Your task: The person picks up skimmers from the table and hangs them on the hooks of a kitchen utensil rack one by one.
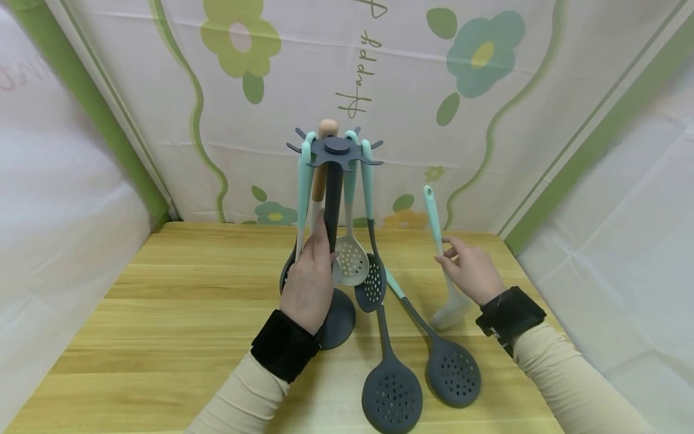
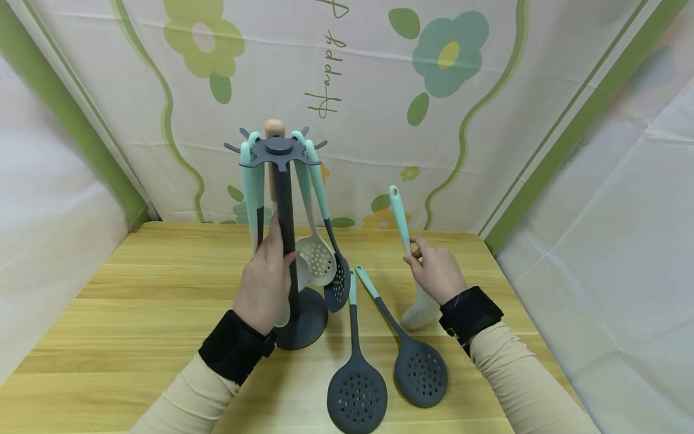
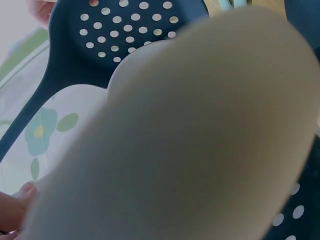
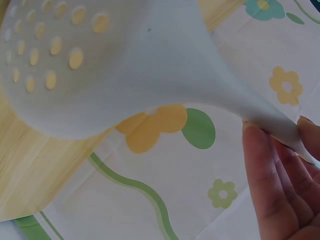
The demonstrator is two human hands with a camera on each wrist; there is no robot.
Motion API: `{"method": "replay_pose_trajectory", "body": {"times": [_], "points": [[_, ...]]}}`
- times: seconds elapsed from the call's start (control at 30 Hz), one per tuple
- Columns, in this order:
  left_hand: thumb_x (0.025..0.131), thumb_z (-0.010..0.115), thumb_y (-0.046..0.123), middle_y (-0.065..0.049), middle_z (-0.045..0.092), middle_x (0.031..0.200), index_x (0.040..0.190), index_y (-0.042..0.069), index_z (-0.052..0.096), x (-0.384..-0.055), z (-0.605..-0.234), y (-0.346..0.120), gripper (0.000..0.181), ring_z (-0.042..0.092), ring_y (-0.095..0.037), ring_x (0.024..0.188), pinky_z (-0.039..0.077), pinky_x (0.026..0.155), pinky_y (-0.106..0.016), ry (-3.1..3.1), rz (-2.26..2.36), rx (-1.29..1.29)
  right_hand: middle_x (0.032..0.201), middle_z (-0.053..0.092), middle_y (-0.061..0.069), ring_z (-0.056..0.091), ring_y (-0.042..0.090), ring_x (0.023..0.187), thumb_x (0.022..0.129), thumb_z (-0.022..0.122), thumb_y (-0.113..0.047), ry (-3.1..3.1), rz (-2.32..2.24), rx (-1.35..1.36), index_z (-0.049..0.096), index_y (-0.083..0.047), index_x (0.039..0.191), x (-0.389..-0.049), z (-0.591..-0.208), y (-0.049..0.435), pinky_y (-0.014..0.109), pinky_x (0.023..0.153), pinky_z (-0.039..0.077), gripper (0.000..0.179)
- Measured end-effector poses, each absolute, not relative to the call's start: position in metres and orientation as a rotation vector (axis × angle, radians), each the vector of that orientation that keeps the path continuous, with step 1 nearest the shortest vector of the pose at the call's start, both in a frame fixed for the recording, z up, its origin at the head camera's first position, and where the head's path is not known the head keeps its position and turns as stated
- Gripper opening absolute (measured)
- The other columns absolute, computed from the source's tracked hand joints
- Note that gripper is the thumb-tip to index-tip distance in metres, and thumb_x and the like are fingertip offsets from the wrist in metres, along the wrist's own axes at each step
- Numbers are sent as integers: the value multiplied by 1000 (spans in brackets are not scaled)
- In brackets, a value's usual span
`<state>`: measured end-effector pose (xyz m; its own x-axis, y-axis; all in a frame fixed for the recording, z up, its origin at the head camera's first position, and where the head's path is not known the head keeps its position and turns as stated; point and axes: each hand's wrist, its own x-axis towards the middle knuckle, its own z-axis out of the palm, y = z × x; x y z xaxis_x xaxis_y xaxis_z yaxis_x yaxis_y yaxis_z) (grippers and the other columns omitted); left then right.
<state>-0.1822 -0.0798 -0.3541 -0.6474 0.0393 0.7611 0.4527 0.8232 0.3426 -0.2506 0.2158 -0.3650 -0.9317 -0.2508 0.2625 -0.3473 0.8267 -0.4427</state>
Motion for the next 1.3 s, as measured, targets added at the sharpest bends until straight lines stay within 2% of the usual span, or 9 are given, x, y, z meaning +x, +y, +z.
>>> {"method": "replay_pose_trajectory", "body": {"times": [0.27,0.53,0.63,0.8,1.3], "points": [[90,68,-1,-26,66,109,149,-7,33,-183,-354,-80,68,73,-31,75,61,59,-33,-2201,-648,-360,98,71,27,73,33,76,98,61,-11,-2780,770,463,51,5,134,-249,-365,214,41,60,58,41],[89,70,-1,-25,65,108,150,-5,30,-184,-355,-82,74,72,-30,77,61,60,-32,-2184,-619,-381,101,70,27,71,31,77,99,59,-10,-2772,825,432,51,6,134,-246,-356,210,32,57,51,40],[89,70,0,-25,65,108,150,-6,30,-184,-355,-82,74,72,-29,74,61,59,-32,-2177,-615,-385,101,70,28,72,34,79,99,59,-9,-2750,820,441,50,8,134,-245,-353,207,37,59,55,41],[90,69,1,-25,65,110,150,-6,29,-184,-355,-82,73,72,-28,72,60,58,-31,-2182,-619,-389,103,69,30,72,38,83,99,59,-9,-2709,822,469,49,11,135,-239,-348,200,50,69,59,42],[89,70,2,-27,65,114,149,-8,31,-184,-355,-82,72,72,-29,77,60,59,-31,-2168,-608,-387,101,71,28,73,37,84,98,59,-3,-2611,905,586,51,11,132,-223,-336,180,48,73,61,38]]}}
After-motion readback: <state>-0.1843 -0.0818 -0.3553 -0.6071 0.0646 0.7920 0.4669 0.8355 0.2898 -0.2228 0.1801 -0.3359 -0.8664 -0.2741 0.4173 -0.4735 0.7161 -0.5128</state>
